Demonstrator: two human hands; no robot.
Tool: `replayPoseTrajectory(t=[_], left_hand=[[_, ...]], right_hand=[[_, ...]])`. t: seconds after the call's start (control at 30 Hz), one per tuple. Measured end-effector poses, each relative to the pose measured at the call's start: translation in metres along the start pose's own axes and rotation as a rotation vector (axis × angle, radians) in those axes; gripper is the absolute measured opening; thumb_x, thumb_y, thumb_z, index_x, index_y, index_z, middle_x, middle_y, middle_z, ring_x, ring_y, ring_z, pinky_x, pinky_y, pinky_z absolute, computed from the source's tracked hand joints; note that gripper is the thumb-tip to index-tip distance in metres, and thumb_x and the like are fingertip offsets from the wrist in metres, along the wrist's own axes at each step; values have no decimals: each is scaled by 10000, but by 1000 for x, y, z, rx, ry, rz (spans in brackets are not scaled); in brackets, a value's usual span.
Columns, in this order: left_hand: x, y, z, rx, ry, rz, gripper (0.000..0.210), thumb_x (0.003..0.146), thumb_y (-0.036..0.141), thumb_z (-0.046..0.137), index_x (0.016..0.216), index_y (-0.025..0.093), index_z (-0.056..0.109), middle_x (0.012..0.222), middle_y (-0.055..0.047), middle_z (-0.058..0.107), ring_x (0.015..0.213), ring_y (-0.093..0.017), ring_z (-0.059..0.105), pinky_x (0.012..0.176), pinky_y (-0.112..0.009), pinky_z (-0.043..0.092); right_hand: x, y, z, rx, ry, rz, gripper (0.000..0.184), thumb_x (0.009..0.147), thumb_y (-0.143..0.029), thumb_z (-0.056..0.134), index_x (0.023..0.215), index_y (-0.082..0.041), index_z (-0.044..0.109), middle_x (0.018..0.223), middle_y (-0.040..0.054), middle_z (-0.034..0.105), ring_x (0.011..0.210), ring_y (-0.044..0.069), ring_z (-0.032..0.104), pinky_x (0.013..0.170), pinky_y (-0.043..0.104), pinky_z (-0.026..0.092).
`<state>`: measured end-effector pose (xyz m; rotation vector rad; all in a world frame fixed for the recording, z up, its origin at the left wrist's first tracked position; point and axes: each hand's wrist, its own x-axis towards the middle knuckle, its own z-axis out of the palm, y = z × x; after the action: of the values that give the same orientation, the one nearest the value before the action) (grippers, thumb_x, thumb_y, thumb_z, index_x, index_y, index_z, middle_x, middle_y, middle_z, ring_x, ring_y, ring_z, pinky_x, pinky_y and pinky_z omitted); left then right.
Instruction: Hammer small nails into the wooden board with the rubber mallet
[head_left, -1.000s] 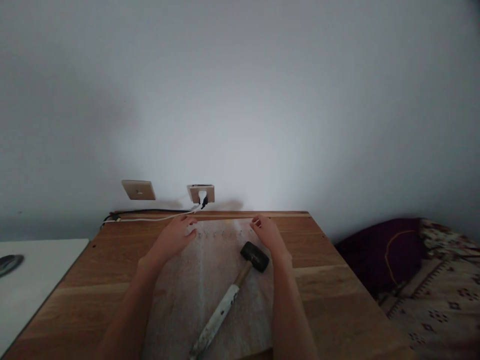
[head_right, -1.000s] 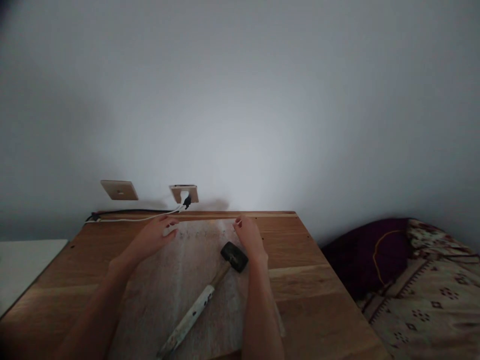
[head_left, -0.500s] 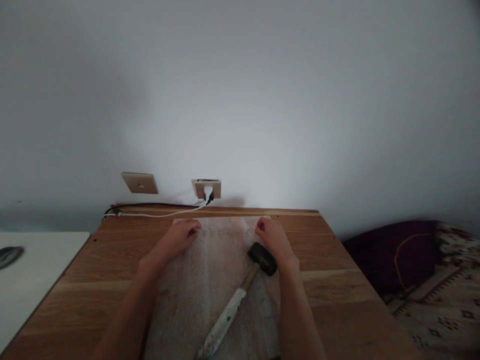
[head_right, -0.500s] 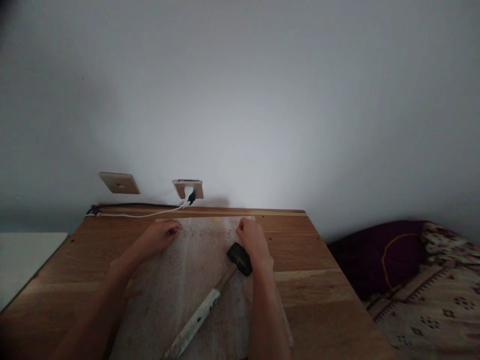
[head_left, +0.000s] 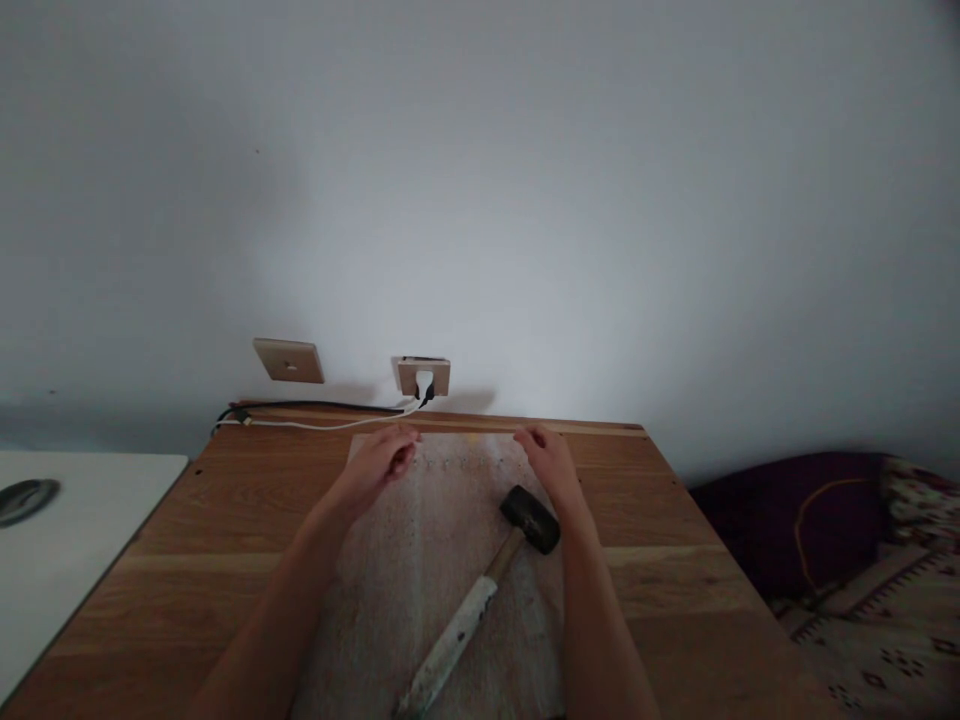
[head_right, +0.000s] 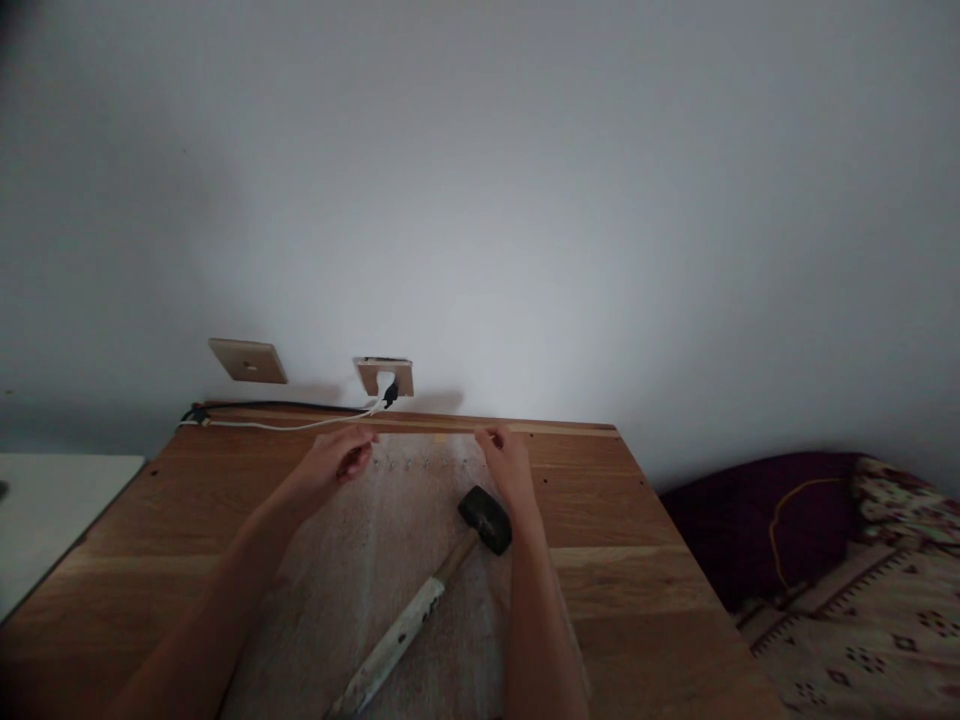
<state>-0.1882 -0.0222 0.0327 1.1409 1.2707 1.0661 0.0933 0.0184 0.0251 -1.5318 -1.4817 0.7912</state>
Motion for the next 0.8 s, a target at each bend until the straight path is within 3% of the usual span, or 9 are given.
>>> replayPoseTrajectory(t=[0.07, 0.13, 0.27, 0.4, 0.53, 0.67, 0.73, 0.8], left_hand=[[2, -8, -3, 382, 91, 52, 227, 820, 424, 613, 820, 198, 632, 606, 34, 499, 566, -148, 464, 572, -273, 319], [4, -17, -7, 679, 121, 106, 176, 820, 383, 638, 840, 209, 648, 604, 28, 533, 613, -178, 527, 618, -289, 339], [5, -25, -10, 859, -8, 155, 154, 892, 346, 600, 934, 216, 672, 698, 6, 634, 684, -198, 603, 674, -297, 385], [5, -22, -10, 966, -112, 196, 115, 933, 277, 559, 951, 219, 657, 883, -37, 715, 832, -224, 659, 749, -311, 425], [3, -22, -6, 1091, -140, 223, 86, 964, 249, 522, 958, 214, 601, 1012, -83, 723, 954, -264, 667, 812, -344, 437], [2, -21, 2, 907, 31, 210, 155, 966, 324, 533, 854, 218, 551, 822, -54, 661, 807, -243, 628, 735, -333, 421], [3, -17, 7, 588, 107, 170, 190, 930, 317, 543, 771, 217, 514, 709, -14, 577, 686, -191, 564, 651, -293, 393], [4, -13, 10, 141, 67, 52, 199, 896, 339, 537, 747, 215, 494, 637, 29, 473, 537, -132, 433, 535, -254, 322]], right_hand=[[-5, 0, 4, -95, -28, 21, 235, 750, -382, 780, 648, -224, 640, 625, 18, 598, 707, 210, 590, 668, 303, 461], [-10, -1, 8, -159, -55, 51, 230, 701, -251, 815, 592, -233, 613, 607, 22, 598, 776, 242, 614, 774, 340, 465], [-15, -6, 13, -170, -76, 94, 262, 707, -109, 752, 562, -237, 575, 585, 19, 581, 791, 246, 618, 829, 351, 445], [-10, -15, 13, -16, -42, 93, 189, 724, -135, 716, 619, -232, 593, 580, -7, 540, 713, 198, 584, 715, 288, 443], [-4, -28, 5, 306, -22, 71, 208, 814, -388, 634, 699, -242, 539, 587, -46, 470, 490, 128, 416, 464, 237, 339], [-5, -40, -7, 545, -68, 43, 316, 797, -550, 544, 710, -259, 453, 593, -82, 344, 421, 94, 249, 365, 211, 233], [-6, -42, -7, 554, -87, 34, 331, 787, -568, 541, 712, -260, 443, 599, -84, 333, 424, 91, 238, 362, 206, 218], [-8, -42, -1, 485, -103, 33, 341, 811, -574, 540, 710, -257, 466, 589, -77, 370, 421, 94, 262, 371, 213, 214]])
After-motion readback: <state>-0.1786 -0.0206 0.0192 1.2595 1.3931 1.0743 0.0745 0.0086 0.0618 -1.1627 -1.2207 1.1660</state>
